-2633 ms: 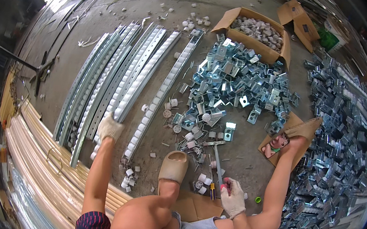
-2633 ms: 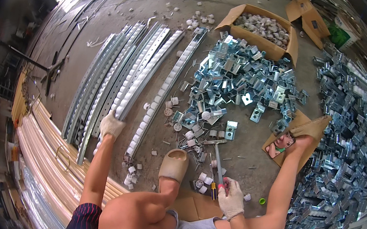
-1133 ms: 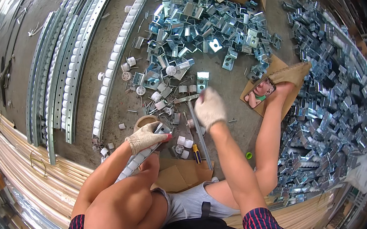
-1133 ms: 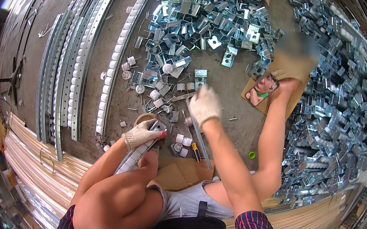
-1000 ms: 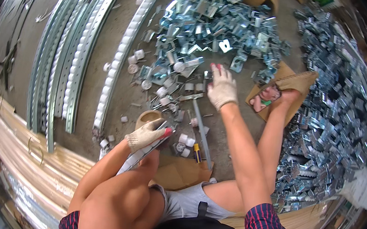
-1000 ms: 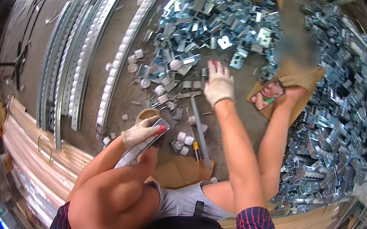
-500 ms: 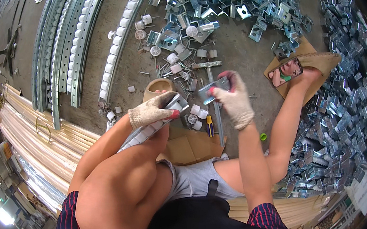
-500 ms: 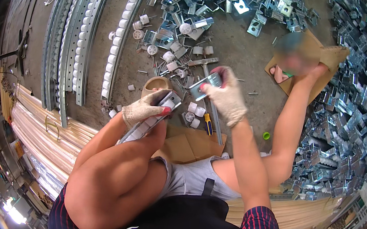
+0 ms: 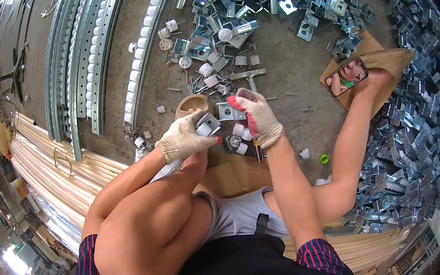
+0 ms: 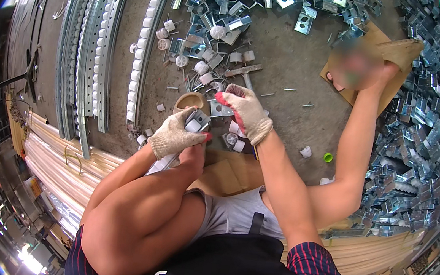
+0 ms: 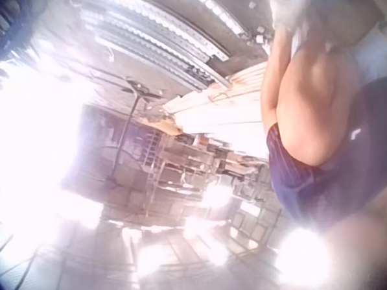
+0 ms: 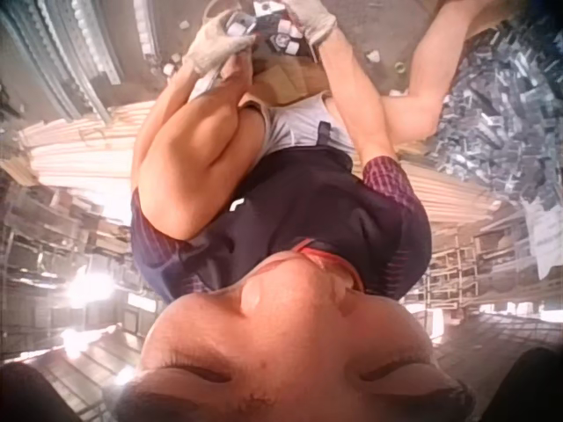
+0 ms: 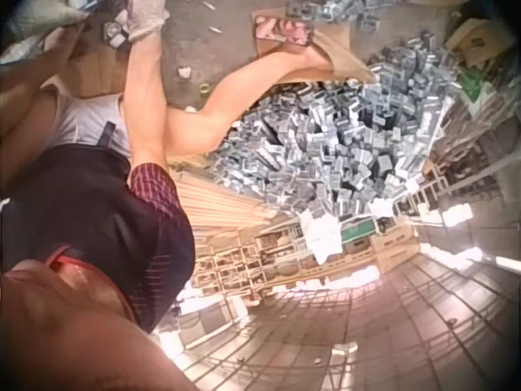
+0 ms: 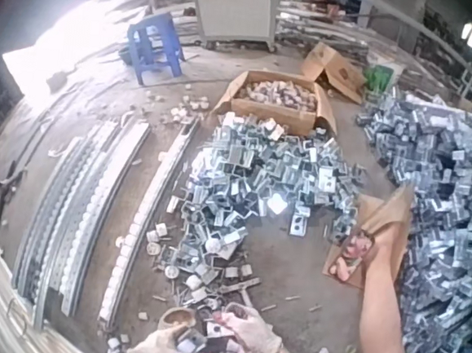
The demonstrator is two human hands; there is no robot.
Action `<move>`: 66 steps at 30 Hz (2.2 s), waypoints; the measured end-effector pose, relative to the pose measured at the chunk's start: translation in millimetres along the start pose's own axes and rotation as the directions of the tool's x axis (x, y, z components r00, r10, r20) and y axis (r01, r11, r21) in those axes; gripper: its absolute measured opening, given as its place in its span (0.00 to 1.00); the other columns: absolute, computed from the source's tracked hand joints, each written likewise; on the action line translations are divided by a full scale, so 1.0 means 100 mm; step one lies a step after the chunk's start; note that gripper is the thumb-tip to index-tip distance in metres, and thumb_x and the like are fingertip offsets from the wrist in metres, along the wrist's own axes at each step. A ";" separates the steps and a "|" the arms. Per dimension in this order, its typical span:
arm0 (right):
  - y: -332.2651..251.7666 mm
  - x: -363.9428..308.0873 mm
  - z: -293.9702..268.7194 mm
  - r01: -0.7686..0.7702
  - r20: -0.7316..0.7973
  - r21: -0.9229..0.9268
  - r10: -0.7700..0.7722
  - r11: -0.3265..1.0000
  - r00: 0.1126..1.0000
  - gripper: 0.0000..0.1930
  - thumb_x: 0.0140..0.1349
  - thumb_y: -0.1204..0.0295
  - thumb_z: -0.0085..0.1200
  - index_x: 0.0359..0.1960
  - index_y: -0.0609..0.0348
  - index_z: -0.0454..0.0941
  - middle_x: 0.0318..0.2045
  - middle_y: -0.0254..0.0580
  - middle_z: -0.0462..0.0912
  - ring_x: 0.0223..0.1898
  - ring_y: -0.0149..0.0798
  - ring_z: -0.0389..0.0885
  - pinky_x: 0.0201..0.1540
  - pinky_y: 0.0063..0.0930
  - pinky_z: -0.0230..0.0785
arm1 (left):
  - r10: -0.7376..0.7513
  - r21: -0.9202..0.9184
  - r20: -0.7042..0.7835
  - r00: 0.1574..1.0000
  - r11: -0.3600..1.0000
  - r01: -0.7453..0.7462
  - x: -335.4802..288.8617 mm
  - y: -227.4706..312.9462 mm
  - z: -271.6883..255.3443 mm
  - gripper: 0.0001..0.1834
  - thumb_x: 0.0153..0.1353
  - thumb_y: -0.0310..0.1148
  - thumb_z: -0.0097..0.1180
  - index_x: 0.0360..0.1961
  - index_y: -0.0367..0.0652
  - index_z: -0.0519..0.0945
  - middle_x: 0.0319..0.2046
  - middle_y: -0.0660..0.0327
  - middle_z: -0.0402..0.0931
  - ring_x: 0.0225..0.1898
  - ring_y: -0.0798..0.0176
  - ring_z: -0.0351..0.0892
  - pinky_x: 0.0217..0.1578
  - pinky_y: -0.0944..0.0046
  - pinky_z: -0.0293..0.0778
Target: The person assembles metal components by inserting a metal rod through holes in bracket-like parts and tightening them with a screwdriver.
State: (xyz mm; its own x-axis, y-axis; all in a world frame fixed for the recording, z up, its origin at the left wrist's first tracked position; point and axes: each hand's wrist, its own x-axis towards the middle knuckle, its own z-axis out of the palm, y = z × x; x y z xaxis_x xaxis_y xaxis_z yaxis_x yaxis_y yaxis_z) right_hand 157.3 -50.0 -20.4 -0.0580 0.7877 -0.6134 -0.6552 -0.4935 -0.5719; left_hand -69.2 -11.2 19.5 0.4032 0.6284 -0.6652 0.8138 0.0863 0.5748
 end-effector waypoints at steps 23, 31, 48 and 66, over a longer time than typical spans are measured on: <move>-0.14 0.34 0.08 0.050 0.251 -0.317 0.033 0.947 0.968 0.13 0.74 0.64 0.64 0.46 0.62 0.90 0.30 0.25 0.84 0.34 0.17 0.77 0.37 0.21 0.73 | 0.030 -0.004 0.069 0.997 1.000 -0.030 -0.06 0.11 -0.16 0.38 0.49 0.54 0.76 0.58 0.43 0.82 0.50 0.44 0.86 0.54 0.40 0.86 0.57 0.48 0.80; 0.00 0.47 -0.09 0.635 0.492 -0.519 -0.408 0.572 0.769 0.14 0.73 0.66 0.64 0.50 0.66 0.88 0.40 0.37 0.89 0.41 0.26 0.86 0.45 0.24 0.79 | 0.104 0.033 -0.013 0.995 0.994 -0.103 -0.11 0.19 -0.12 0.34 0.50 0.42 0.73 0.58 0.39 0.81 0.46 0.42 0.86 0.51 0.38 0.86 0.53 0.49 0.81; 0.08 0.63 -0.07 -0.115 0.279 -0.088 0.135 0.990 0.951 0.11 0.71 0.67 0.67 0.48 0.60 0.88 0.37 0.29 0.87 0.34 0.21 0.83 0.36 0.21 0.78 | 0.103 -0.027 -0.054 0.993 0.994 -0.104 -0.20 0.20 -0.08 0.34 0.51 0.36 0.73 0.61 0.44 0.76 0.42 0.41 0.86 0.48 0.33 0.85 0.48 0.44 0.82; -0.08 0.43 0.24 0.257 0.447 -0.304 -0.101 0.917 0.889 0.12 0.68 0.69 0.63 0.45 0.66 0.89 0.39 0.36 0.90 0.40 0.27 0.85 0.46 0.25 0.79 | 0.021 -0.065 -0.057 0.998 0.998 -0.025 -0.24 0.43 -0.15 0.33 0.51 0.36 0.70 0.59 0.42 0.78 0.43 0.46 0.86 0.48 0.44 0.88 0.51 0.50 0.81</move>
State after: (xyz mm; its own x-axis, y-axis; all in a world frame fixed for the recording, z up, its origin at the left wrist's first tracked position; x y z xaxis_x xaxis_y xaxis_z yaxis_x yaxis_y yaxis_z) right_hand 141.9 -3.7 -29.6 -0.3220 0.9147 -0.2441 -0.3870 -0.3625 -0.8478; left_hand -50.2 -10.9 67.1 0.3958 0.6731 -0.6247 0.7747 0.1205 0.6208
